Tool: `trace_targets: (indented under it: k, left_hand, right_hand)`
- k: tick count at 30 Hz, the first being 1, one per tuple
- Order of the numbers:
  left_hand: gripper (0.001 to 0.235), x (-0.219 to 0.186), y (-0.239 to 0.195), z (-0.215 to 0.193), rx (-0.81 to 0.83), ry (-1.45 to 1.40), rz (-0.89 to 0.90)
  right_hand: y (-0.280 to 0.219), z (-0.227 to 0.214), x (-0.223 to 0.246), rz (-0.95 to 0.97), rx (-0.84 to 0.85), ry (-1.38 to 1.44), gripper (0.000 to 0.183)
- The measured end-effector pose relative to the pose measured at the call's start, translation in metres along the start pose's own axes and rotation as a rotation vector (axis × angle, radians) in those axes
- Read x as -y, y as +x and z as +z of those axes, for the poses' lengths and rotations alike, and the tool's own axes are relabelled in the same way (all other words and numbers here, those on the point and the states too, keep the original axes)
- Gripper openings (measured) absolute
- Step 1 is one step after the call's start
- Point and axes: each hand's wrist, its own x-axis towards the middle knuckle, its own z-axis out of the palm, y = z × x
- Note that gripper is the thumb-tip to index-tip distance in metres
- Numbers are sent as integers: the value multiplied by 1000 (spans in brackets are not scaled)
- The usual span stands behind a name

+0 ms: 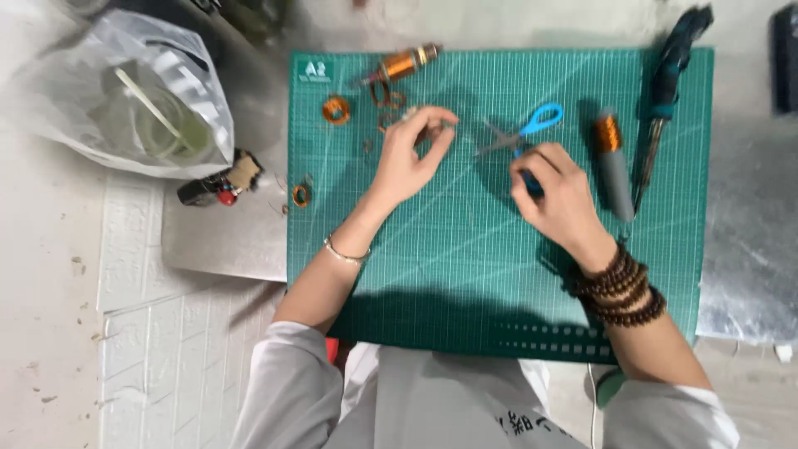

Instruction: Assembling and inspecting small copper coils using scissors on a cutting mat

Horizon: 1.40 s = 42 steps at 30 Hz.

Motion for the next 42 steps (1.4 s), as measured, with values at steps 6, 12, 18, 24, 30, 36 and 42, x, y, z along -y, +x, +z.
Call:
trace_targets:
  k: [6,12,18,24,30,36,42]
  left_hand:
    - [12,1,-3,0,20,56,6]
    - [8,0,0,3,61,126,33]
    - [7,8,-5,4,104,140,63]
    - [8,4,0,2,69,132,54]
    - [11,-2,2,1,63,208,13]
    - [12,-1,-3,1,33,366,22]
    - [10,-10,-3,1,9,542,103]
  right_hand:
    - [-9,-7,-16,120,-28,552,18]
    - [-2,-7,-14,273,-116,881,21]
    - [-6,-11,-14,443,-65,1157,19]
    - [-11,-11,-23,597,-168,1618,15]
    - [1,-21,-11,713,-184,1665,21]
    - [-3,-18,-11,685,-157,1588,18]
    - [-4,-16,-11,630,-130,1509,15]
